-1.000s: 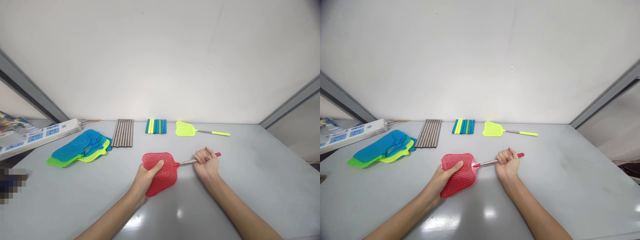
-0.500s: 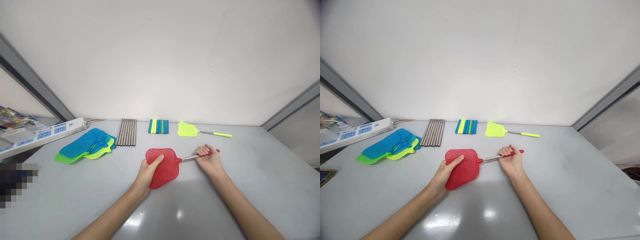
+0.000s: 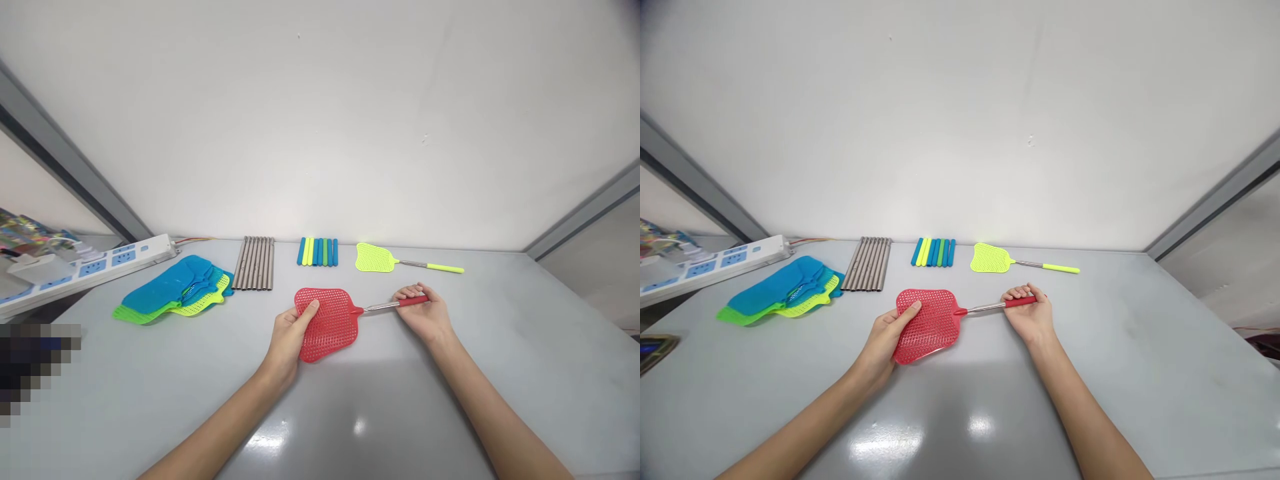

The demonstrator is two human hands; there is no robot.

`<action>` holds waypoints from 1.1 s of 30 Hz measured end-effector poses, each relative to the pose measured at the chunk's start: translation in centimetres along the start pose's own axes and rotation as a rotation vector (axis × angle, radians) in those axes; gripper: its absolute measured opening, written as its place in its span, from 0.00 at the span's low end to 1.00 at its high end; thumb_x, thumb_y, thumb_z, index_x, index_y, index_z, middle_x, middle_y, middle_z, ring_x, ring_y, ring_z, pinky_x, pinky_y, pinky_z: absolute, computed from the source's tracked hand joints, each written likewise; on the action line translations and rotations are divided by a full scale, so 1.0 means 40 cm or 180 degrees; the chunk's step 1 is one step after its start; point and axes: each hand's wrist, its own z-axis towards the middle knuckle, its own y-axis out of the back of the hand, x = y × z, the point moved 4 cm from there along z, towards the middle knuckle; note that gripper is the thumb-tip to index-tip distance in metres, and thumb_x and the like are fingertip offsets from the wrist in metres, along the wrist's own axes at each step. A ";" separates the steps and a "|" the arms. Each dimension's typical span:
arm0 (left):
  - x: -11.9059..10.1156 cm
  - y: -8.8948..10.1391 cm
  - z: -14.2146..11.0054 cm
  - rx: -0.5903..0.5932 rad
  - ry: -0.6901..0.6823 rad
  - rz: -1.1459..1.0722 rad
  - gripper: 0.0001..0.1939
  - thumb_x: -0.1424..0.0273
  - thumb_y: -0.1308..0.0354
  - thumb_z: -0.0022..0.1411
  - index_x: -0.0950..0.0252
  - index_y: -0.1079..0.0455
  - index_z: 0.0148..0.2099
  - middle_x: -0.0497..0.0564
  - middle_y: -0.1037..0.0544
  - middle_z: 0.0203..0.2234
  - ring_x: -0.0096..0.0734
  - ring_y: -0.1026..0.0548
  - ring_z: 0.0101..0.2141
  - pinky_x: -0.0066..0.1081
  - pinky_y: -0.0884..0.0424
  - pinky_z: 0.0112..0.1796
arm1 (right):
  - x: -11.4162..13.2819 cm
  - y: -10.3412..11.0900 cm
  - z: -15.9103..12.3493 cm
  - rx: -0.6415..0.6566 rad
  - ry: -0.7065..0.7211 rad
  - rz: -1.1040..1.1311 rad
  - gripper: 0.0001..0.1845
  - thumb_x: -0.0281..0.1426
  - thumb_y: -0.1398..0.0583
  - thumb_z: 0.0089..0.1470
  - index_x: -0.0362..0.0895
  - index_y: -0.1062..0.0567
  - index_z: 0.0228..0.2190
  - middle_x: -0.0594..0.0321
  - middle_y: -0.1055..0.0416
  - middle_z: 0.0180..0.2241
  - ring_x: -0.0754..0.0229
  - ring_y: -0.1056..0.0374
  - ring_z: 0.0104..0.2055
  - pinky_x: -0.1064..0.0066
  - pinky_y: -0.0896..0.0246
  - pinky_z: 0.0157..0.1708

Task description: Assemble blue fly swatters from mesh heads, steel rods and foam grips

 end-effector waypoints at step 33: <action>-0.003 0.000 0.001 -0.0154 0.0089 -0.0139 0.17 0.64 0.43 0.49 0.71 0.30 0.38 0.58 0.24 0.31 0.34 0.25 0.27 0.31 0.29 0.30 | 0.019 0.011 0.000 -0.0209 0.0154 -0.0041 0.09 0.22 0.53 0.43 0.44 0.49 0.19 0.72 0.52 0.15 0.70 0.51 0.14 0.74 0.48 0.16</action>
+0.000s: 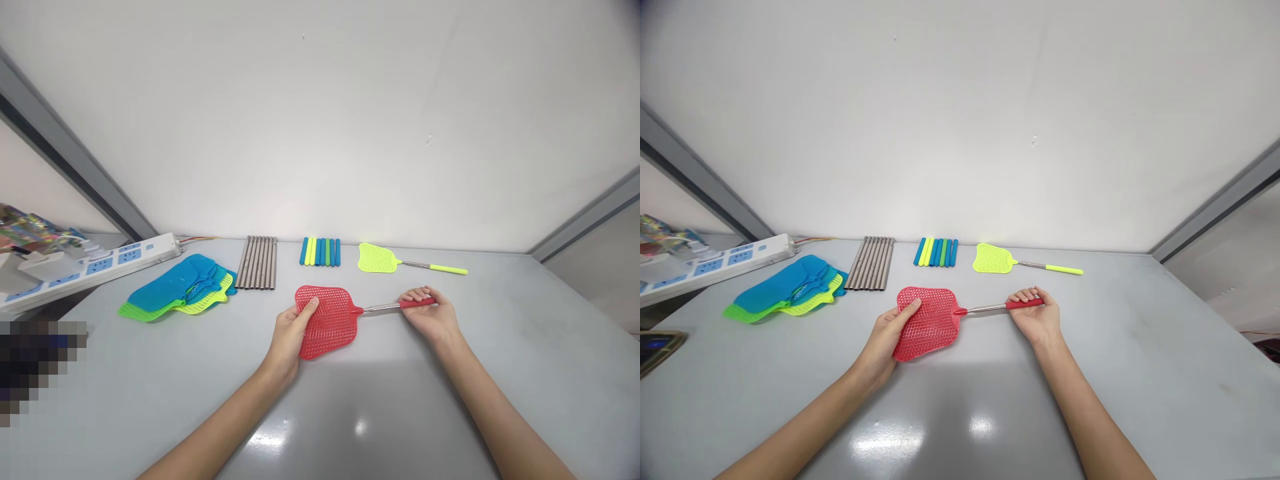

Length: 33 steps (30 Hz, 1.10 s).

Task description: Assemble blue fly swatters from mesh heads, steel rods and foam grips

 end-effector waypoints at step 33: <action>0.002 0.003 0.002 0.0002 -0.0081 0.0187 0.19 0.61 0.44 0.48 0.69 0.31 0.39 0.55 0.23 0.29 0.34 0.25 0.26 0.31 0.30 0.30 | -0.006 -0.010 -0.009 0.0255 0.0183 -0.0312 0.10 0.22 0.53 0.45 0.44 0.50 0.18 0.72 0.53 0.14 0.70 0.50 0.14 0.74 0.47 0.16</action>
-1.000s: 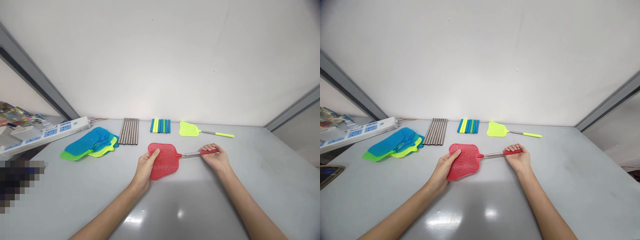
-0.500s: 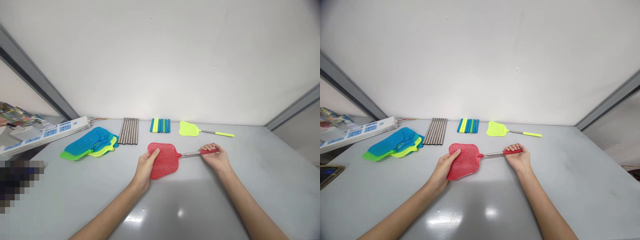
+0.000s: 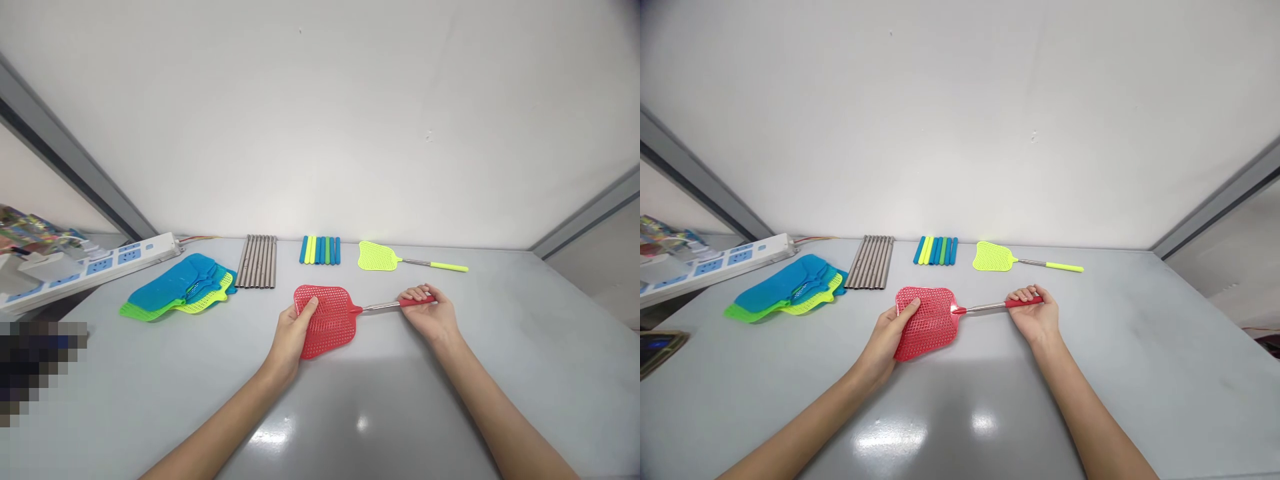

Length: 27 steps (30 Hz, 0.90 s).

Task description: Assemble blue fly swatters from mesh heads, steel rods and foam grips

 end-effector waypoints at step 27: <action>-0.007 0.011 -0.005 -0.0238 0.0218 0.0103 0.15 0.64 0.44 0.49 0.68 0.32 0.38 0.55 0.23 0.27 0.34 0.25 0.26 0.30 0.29 0.27 | -0.011 -0.035 -0.032 0.0486 0.0291 -0.0005 0.18 0.25 0.51 0.47 0.44 0.55 0.15 0.73 0.61 0.13 0.70 0.56 0.14 0.75 0.47 0.18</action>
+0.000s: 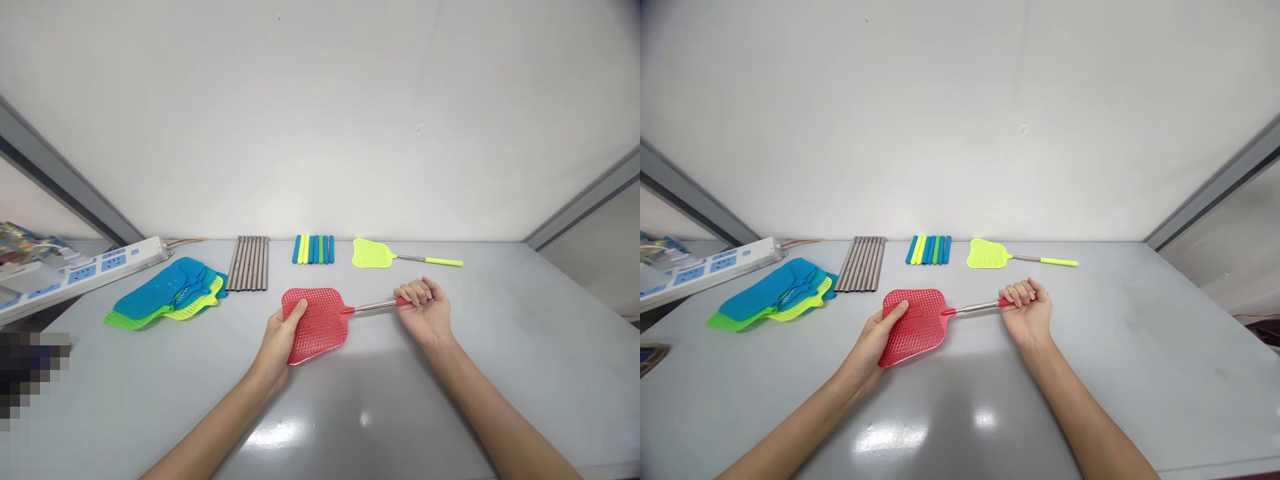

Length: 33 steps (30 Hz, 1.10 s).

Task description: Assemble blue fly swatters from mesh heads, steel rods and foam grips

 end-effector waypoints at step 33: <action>0.024 -0.023 -0.042 0.0003 0.0266 -0.0250 0.19 0.60 0.45 0.49 0.69 0.31 0.39 0.55 0.24 0.27 0.33 0.26 0.25 0.28 0.31 0.25 | 0.003 0.010 0.010 -0.0002 -0.0318 0.0400 0.18 0.25 0.50 0.48 0.44 0.55 0.15 0.74 0.61 0.12 0.69 0.56 0.13 0.75 0.48 0.17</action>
